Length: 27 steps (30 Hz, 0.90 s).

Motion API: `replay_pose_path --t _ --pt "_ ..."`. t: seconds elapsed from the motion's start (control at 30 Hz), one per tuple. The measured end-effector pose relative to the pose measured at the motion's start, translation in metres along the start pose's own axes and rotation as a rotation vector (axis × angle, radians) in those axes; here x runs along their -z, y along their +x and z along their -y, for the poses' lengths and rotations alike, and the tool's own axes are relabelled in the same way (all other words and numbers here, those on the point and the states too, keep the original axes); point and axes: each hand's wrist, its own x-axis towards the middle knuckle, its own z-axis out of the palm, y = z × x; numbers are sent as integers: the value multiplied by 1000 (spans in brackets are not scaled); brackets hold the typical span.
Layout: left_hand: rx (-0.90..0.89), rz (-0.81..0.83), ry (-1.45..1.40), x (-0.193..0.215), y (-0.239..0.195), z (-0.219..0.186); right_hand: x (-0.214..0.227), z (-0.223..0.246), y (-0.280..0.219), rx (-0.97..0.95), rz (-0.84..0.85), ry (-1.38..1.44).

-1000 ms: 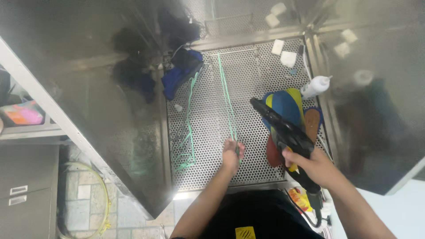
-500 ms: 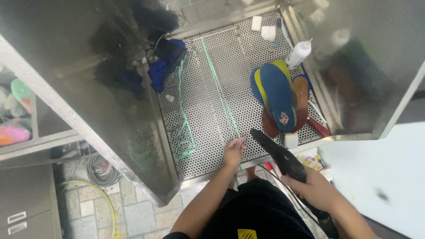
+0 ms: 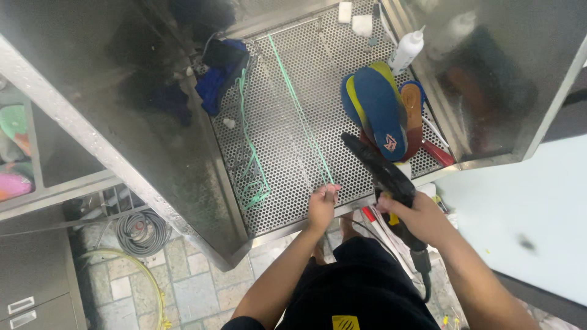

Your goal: The person uses a handheld steam cleaner to clean a green shoelace and a pair of flip-flops on a metal grate. They then move to a sink area and rinse a pair of white sneakers under running water.

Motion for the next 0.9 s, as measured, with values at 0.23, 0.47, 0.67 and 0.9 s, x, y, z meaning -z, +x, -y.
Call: replay_pose_path --t 0.23,0.47,0.67,0.9 --pt "-435 -146 835 45 -14 -89 31 11 80 148 -167 -103" --pt "-659 267 771 19 -33 -180 47 42 193 333 -275 -172" --pt "-562 555 358 -17 -30 -260 51 79 249 506 -291 -75" --pt "-478 319 -101 26 43 -282 1 78 180 923 448 243"
